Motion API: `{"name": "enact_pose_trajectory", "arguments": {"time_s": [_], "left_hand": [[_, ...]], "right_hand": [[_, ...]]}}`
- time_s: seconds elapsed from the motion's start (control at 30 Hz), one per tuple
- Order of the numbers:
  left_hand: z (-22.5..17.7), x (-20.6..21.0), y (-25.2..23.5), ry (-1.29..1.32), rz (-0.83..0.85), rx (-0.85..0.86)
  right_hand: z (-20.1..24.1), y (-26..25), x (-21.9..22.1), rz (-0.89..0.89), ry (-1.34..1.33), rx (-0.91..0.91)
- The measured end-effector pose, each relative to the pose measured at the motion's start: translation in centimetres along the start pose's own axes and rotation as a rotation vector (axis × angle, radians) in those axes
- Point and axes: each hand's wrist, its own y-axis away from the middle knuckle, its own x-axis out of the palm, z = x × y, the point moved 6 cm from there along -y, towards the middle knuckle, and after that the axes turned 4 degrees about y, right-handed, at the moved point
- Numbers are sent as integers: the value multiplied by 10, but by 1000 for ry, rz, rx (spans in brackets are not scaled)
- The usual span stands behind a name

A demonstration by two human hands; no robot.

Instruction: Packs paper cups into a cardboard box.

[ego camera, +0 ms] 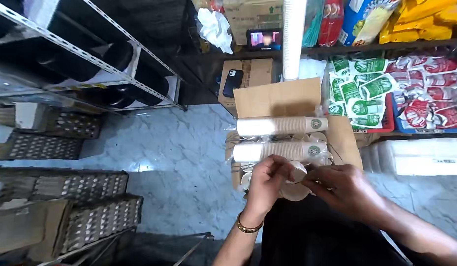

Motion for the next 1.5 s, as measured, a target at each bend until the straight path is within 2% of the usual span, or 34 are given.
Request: {"name": "enact_pose_trajectory", "arguments": {"time_s": [0.1,0.23,0.5,0.73,0.8,0.9,0.97,1.2,1.33,1.5], "left_hand": [[-1,1,0,51,10,-60],[-4,-2,1,-14,54,-48],[-14,-1,-2,-150,148,-77],[-18,4,-4,-291,269,-42],[-17,3,-6,-272,285,-37],[-15,0,-7,-135,259,-97],[-14,-3,-7,-98,218,-152],[-17,-3,-5,-133,203,-189],[-18,-2,-5,-149,202,-194],[-17,-4,-3,-145,146,-203]], "right_hand": [[-5,-4,0,49,25,24],[-4,-11,-9,80,152,11],[8,-29,-14,154,172,-164],[3,-53,-2,218,120,-244],[1,-57,-2,170,149,-230],[2,-54,-15,-36,266,-164],[6,-42,-24,-102,258,-143],[-1,-15,2,15,33,-48],[-6,-12,9,-52,-1,-9],[3,-8,10,-203,174,-129]]}}
